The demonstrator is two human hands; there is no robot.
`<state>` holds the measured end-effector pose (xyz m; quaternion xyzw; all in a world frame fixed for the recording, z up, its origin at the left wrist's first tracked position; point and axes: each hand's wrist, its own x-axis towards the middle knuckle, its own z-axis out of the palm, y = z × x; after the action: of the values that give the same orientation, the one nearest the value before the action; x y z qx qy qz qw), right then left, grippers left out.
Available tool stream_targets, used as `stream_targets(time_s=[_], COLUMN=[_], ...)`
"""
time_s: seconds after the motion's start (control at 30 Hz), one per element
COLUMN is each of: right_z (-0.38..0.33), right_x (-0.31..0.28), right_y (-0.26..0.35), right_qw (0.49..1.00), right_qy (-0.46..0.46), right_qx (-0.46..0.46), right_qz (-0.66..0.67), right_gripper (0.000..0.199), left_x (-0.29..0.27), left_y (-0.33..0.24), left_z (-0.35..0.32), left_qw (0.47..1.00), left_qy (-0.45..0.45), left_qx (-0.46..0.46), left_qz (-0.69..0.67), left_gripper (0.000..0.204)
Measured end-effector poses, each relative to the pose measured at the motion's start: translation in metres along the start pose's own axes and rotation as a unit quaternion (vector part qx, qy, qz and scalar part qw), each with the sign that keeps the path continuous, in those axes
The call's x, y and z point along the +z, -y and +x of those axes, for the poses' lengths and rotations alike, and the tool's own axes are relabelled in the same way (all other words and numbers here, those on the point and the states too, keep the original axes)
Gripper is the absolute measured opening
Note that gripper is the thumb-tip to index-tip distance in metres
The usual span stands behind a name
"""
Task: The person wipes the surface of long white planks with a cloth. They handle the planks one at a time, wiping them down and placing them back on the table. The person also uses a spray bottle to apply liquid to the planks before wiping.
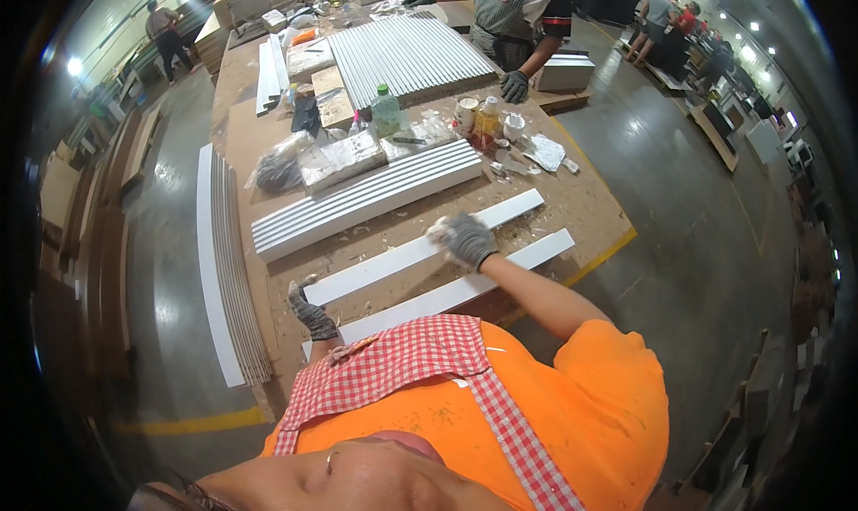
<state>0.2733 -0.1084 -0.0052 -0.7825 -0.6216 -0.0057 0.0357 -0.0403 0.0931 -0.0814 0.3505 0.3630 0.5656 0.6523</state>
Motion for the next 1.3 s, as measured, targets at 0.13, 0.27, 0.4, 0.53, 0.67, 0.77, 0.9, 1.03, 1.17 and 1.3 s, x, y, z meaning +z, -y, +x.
stream_targets(time_s=[0.13,0.27,0.4,0.53,0.67,0.77,0.9,1.03,1.17,1.3], right_z=[-0.011,-0.007,0.017,0.044,0.070,0.088,0.089,0.083,0.074,0.056], right_x=[-0.012,0.026,0.006,0.001,-0.040,-0.057,-0.052,-0.058,-0.050,-0.031], right_y=[-0.066,-0.085,-0.011,0.079,0.180,0.227,0.241,0.232,0.210,0.153], right_qw=[0.985,0.959,0.978,0.990,0.984,0.973,0.971,0.963,0.975,0.985], right_qy=[0.050,0.080,0.012,-0.008,-0.012,0.030,-0.009,-0.016,-0.005,-0.027], right_qx=[0.161,0.267,0.205,0.114,-0.070,-0.164,-0.189,-0.190,-0.147,-0.040], right_qz=[0.022,-0.052,-0.022,0.084,0.166,0.160,0.147,0.191,0.166,0.164], right_gripper=[0.025,0.026,0.032,0.048,0.034,0.026,0.023,0.031,0.035,0.033], left_x=[-0.001,0.011,0.013,0.015,0.007,-0.009,0.002,0.005,-0.003,-0.009], left_y=[0.001,-0.001,-0.009,-0.015,-0.005,0.011,0.001,-0.001,0.006,0.015], left_z=[0.003,-0.002,-0.008,-0.013,-0.002,0.018,0.007,0.005,0.007,0.010], left_qw=[0.999,0.999,0.999,0.997,0.996,0.963,0.968,0.967,0.979,0.997], left_qy=[-0.008,0.016,0.024,0.054,0.032,0.142,0.074,0.088,0.109,0.005], left_qx=[-0.022,-0.016,-0.007,-0.043,-0.053,-0.105,-0.092,-0.108,-0.062,-0.019], left_qz=[-0.044,-0.042,-0.034,-0.023,-0.063,-0.205,-0.220,-0.213,-0.162,-0.070], left_gripper=[0.045,0.043,0.043,0.047,0.049,0.044,0.044,0.046,0.052,0.053])
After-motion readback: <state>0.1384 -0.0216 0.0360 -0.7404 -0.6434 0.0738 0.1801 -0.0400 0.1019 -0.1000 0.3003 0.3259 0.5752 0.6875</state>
